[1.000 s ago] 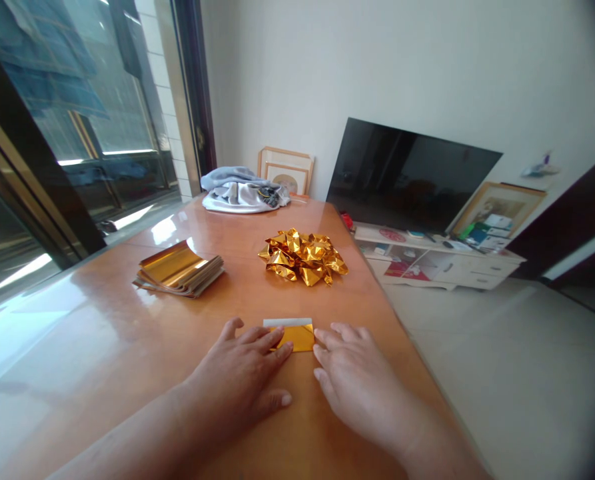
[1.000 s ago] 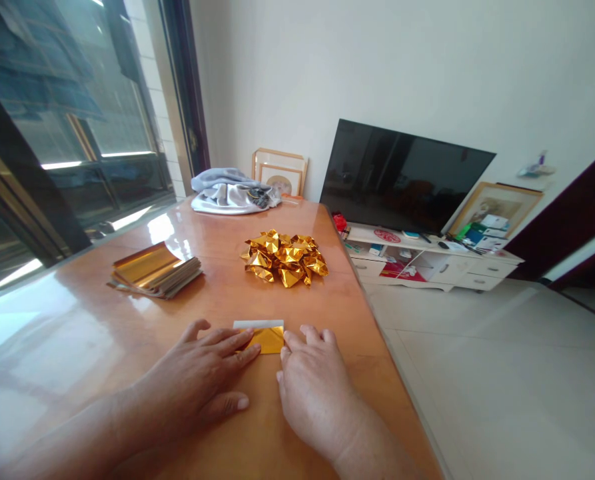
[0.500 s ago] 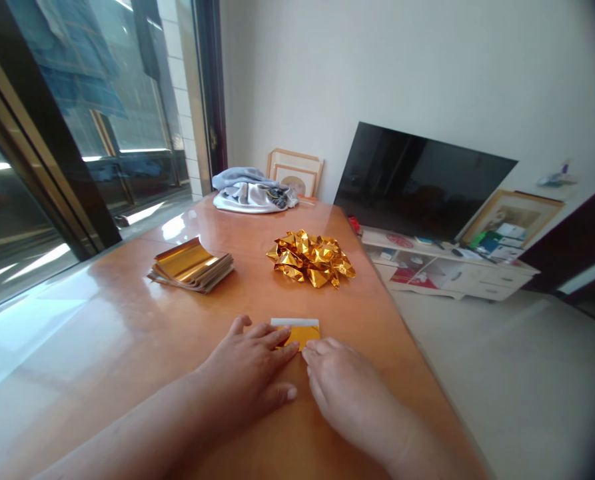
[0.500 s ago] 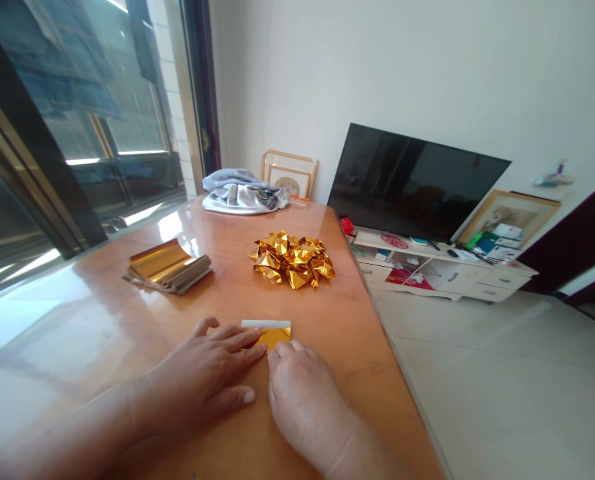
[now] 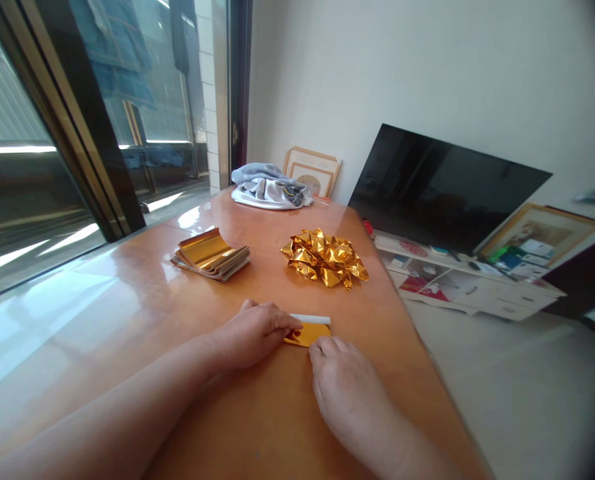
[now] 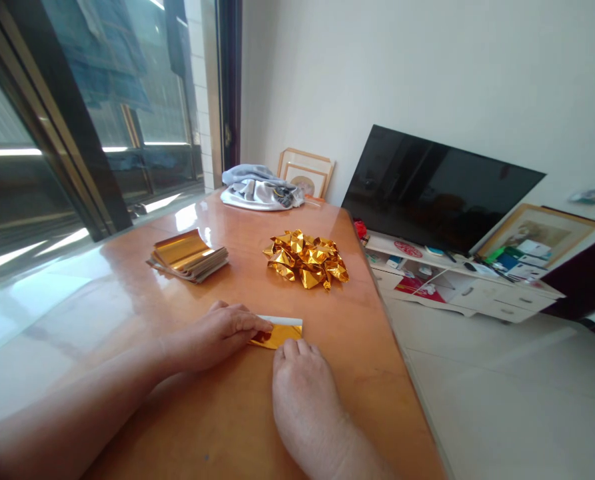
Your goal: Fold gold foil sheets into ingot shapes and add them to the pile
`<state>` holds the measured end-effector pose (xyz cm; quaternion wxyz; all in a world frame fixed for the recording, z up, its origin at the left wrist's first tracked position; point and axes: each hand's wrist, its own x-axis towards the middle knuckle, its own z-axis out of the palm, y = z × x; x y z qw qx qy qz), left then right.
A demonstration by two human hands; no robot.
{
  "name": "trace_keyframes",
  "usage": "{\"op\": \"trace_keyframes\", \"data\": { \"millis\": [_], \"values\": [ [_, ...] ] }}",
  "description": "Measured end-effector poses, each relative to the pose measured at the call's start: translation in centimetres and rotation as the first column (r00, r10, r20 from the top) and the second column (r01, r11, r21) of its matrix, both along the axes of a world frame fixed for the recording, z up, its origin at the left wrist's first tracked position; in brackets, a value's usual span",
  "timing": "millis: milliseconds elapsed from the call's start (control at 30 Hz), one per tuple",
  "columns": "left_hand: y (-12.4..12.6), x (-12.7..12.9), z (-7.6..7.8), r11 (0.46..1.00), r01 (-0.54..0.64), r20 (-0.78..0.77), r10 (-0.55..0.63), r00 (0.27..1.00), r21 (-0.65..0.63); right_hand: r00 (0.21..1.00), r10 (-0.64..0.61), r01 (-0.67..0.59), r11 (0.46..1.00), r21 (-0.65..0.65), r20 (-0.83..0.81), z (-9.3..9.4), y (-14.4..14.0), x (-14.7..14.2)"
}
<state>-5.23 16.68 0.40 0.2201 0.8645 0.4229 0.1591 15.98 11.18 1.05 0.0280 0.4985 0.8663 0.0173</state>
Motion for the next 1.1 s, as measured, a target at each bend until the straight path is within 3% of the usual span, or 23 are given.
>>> {"op": "trace_keyframes", "data": {
  "millis": [233,500,800,1100],
  "values": [
    [0.1,0.3,0.3,1.000,0.005,-0.020,-0.004,1.000,0.016,1.000,-0.017,0.016,0.999,-0.041,-0.025,0.5,-0.1,-0.1],
    [0.4,-0.3,0.1,0.998,0.060,-0.008,-0.060,0.998,-0.016,1.000,0.000,0.000,1.000,0.008,0.016,0.3,-0.6,-0.5],
    [0.6,-0.6,0.2,0.997,0.059,0.056,-0.056,0.997,-0.057,0.996,0.081,-0.080,0.997,0.016,-0.044,-0.2,-0.5,-1.4],
    [0.6,-0.7,0.2,0.997,0.058,0.019,-0.057,0.998,-0.048,0.993,0.116,-0.115,0.992,0.054,-0.026,-0.6,-0.6,-2.0]
  ]
}}
